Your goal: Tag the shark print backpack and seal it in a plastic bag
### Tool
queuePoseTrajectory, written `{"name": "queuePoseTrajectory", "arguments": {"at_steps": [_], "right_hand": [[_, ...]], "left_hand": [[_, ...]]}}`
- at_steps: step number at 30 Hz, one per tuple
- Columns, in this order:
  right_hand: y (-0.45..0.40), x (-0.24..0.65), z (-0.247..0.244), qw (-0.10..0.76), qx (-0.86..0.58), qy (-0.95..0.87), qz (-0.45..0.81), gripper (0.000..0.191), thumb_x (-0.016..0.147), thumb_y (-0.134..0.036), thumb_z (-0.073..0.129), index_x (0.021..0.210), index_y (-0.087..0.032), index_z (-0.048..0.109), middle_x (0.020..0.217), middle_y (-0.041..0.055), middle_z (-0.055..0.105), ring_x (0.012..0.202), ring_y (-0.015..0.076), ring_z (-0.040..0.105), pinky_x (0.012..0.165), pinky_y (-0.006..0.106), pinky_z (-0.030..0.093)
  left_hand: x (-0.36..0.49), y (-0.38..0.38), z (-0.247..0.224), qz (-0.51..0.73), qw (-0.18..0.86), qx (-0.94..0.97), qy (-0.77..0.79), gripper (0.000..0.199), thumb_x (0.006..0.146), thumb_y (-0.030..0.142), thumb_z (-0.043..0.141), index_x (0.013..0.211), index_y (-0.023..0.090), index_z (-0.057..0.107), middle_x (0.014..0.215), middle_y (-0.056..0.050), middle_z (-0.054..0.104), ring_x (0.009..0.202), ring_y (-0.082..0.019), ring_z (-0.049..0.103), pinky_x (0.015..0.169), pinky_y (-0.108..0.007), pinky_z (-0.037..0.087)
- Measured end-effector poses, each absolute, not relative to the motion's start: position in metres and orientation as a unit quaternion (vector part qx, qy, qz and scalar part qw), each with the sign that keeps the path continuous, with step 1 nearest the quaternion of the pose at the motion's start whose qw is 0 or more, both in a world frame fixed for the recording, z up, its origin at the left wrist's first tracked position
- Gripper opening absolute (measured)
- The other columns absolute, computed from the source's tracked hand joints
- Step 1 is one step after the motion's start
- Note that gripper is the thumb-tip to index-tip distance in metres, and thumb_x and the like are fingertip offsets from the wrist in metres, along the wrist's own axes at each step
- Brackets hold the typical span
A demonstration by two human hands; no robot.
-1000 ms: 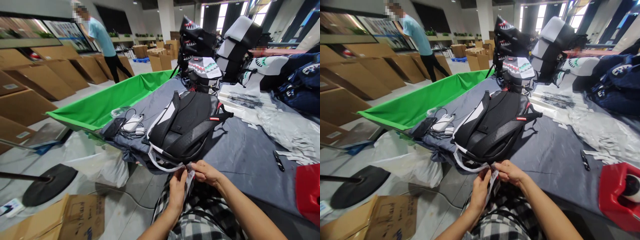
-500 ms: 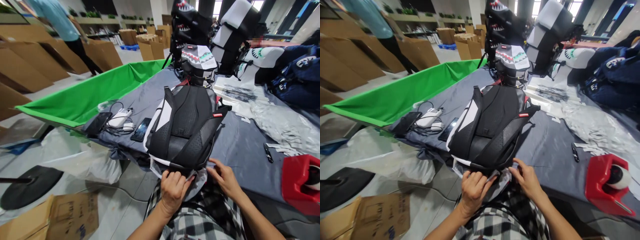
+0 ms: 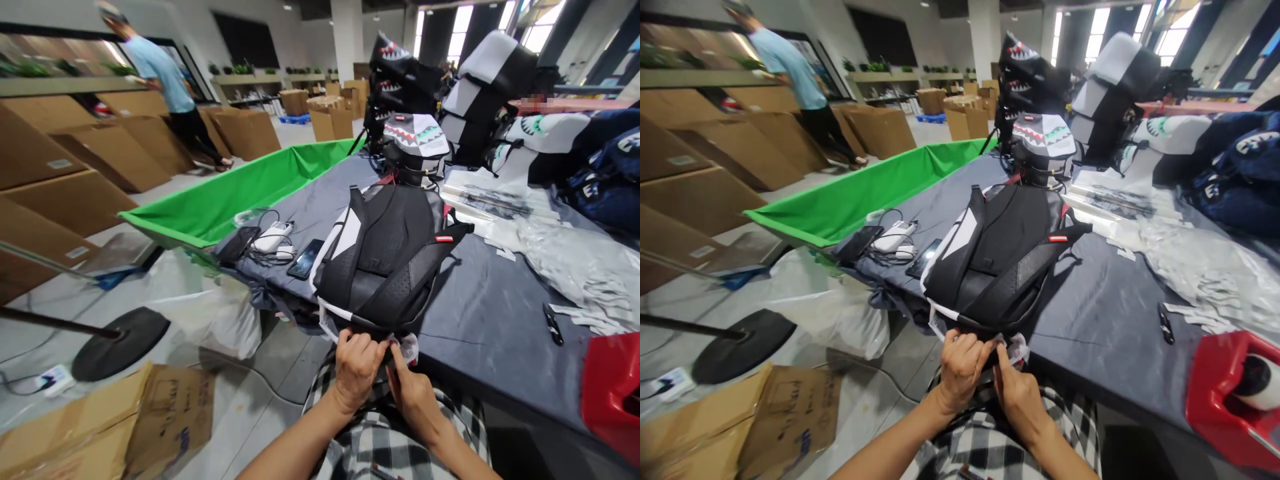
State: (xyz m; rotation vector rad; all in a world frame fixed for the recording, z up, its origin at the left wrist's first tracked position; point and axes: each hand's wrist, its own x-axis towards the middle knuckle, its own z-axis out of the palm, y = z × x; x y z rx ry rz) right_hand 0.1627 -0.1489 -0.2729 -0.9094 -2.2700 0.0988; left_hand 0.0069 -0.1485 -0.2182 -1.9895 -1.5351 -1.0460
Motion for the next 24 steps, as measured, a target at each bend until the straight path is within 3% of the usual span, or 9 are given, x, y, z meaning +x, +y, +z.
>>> {"name": "queuePoseTrajectory", "arguments": {"at_steps": [3,6,8,12,15,21,24], "right_hand": [[-0.142,0.16,-0.269,0.341,-0.346,-0.874,0.019,0.049,0.103,-0.017,0.032,0.151,-0.005,0.031,0.073,0.0109,0.073,0.038,0.013,0.055,0.04,0.023,0.044],[-0.133,0.16,-0.263,0.345,-0.33,-0.879,0.0,0.05,0.102,-0.012,0.028,0.151,-0.006,0.031,0.09,0.0146,0.076,0.041,0.0124,0.058,0.043,0.022,0.046],[-0.126,0.162,-0.259,0.332,-0.334,-0.882,-0.029,0.048,0.099,-0.009,0.029,0.146,-0.008,0.04,0.097,0.0149,0.076,0.045,0.0126,0.062,0.045,0.022,0.047],[-0.117,0.168,-0.253,0.261,-0.372,-0.887,-0.086,0.046,0.09,-0.005,0.039,0.132,-0.014,0.057,0.077,0.0065,0.074,0.046,0.0132,0.064,0.044,0.019,0.045],[-0.115,0.17,-0.251,0.217,-0.384,-0.89,-0.115,0.054,0.082,0.0,0.044,0.13,-0.018,0.059,0.067,0.0014,0.07,0.044,0.0131,0.063,0.042,0.017,0.042],[-0.115,0.212,-0.256,0.233,-0.331,-0.906,-0.124,0.057,0.074,0.0,0.044,0.125,-0.021,0.062,0.064,-0.0002,0.069,0.04,0.0145,0.062,0.04,0.018,0.046],[-0.123,0.246,-0.257,0.271,-0.344,-0.898,-0.044,0.062,0.074,-0.004,0.049,0.126,-0.035,0.064,0.063,-0.0023,0.069,0.036,0.0147,0.059,0.034,0.019,0.044]], "left_hand": [[0.008,-0.145,-0.223,-0.381,0.197,-0.709,-0.56,0.04,0.1,0.018,0.048,0.061,0.019,0.057,0.054,0.003,0.051,0.055,-0.013,0.047,0.07,-0.032,0.029],[0.009,-0.143,-0.226,-0.404,0.172,-0.686,-0.58,0.04,0.099,0.018,0.049,0.059,0.018,0.055,0.053,0.003,0.053,0.054,-0.013,0.048,0.07,-0.031,0.03],[0.008,-0.145,-0.226,-0.413,0.147,-0.684,-0.583,0.039,0.1,0.018,0.047,0.063,0.018,0.057,0.055,0.003,0.055,0.055,-0.013,0.05,0.071,-0.031,0.032],[0.0,-0.163,-0.222,-0.442,0.15,-0.703,-0.536,0.017,0.099,0.018,0.049,0.096,0.018,0.066,0.08,-0.002,0.068,0.078,-0.016,0.062,0.086,-0.033,0.041],[-0.011,-0.175,-0.221,-0.427,0.189,-0.737,-0.489,0.017,0.096,0.017,0.054,0.109,0.019,0.064,0.089,-0.003,0.07,0.089,-0.017,0.063,0.091,-0.036,0.043],[-0.014,-0.171,-0.231,-0.432,0.188,-0.786,-0.401,0.021,0.097,0.011,0.046,0.099,0.017,0.066,0.076,0.0,0.071,0.071,-0.013,0.064,0.078,-0.031,0.051],[-0.021,-0.171,-0.235,-0.43,0.214,-0.817,-0.319,0.018,0.096,0.012,0.052,0.099,0.019,0.068,0.081,0.004,0.075,0.072,-0.009,0.068,0.081,-0.024,0.054]]}}
